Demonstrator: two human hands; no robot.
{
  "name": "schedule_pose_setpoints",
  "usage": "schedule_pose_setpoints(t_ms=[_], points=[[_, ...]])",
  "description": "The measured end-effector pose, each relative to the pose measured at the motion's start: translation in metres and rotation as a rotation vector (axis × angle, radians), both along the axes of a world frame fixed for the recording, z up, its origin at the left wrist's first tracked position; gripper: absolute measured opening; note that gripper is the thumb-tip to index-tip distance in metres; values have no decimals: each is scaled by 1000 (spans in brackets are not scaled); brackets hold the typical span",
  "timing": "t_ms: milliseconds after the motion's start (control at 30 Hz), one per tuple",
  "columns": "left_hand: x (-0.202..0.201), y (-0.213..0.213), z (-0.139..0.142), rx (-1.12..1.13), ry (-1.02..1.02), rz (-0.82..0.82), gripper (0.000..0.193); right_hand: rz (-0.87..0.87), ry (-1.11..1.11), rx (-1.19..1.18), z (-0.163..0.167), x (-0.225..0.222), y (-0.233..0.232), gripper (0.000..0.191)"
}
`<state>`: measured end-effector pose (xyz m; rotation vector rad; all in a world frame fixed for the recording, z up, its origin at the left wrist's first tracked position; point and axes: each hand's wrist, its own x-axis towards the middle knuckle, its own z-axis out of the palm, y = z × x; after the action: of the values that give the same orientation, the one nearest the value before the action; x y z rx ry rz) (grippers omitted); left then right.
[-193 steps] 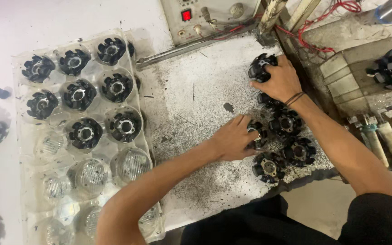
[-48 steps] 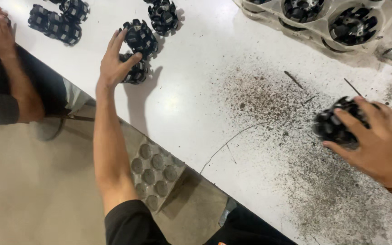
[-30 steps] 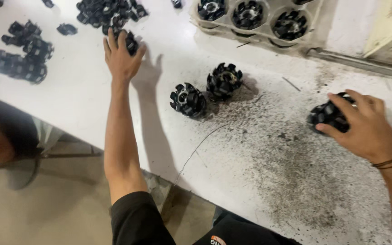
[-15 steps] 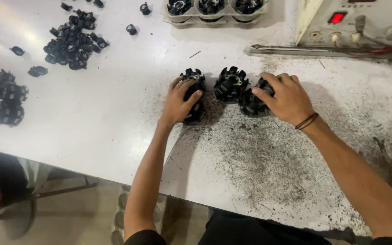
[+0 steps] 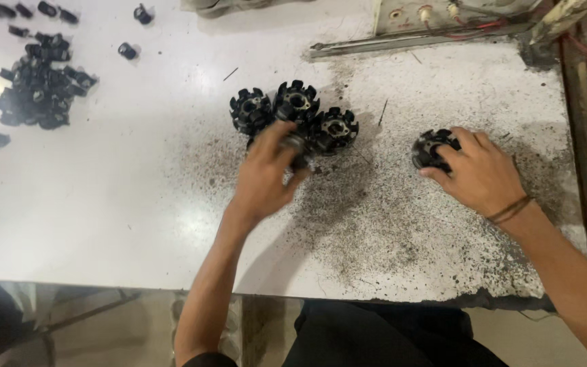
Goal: The person arranges black rotor hub parts in a plastic tray, then uses a soldering iron to solder the metal center of each part one at a time, with smoke visible. They then touch red test leads to the soldered parts near a digital display unit, gather the parts into piles, and line up small black components in a row on the bench.
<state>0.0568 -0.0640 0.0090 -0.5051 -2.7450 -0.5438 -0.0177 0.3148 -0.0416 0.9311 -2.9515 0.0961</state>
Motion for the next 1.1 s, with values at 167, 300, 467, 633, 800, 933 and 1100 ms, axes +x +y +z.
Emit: schedule_pose_setpoints(t_ms=[167,300,467,633,800,933,1100], points=[[-2,135,-26,12,-264,-653,38,-128,-60,-42,1,-31,-23,52],[-30,178,-67,163,-170,-537,41,-32,18,-139,16,2,13,36],[-109,192,-96,145,-128,-74,40,-59,-119,-131,10,69,49,46],[-188,216,-132,184,-117,-78,38,-121,-24,-50,-8,31,30,43],[-239,225,-140,245,54,-142,40,-189,4,-21,-6,-46,1,48],[-220,204,-104,272,43,-147,45,-214,13,49,-2,-45,-3,51],[-101,113,-62,-109,-87,130,61,-104,156,7,1,-15,20,65]])
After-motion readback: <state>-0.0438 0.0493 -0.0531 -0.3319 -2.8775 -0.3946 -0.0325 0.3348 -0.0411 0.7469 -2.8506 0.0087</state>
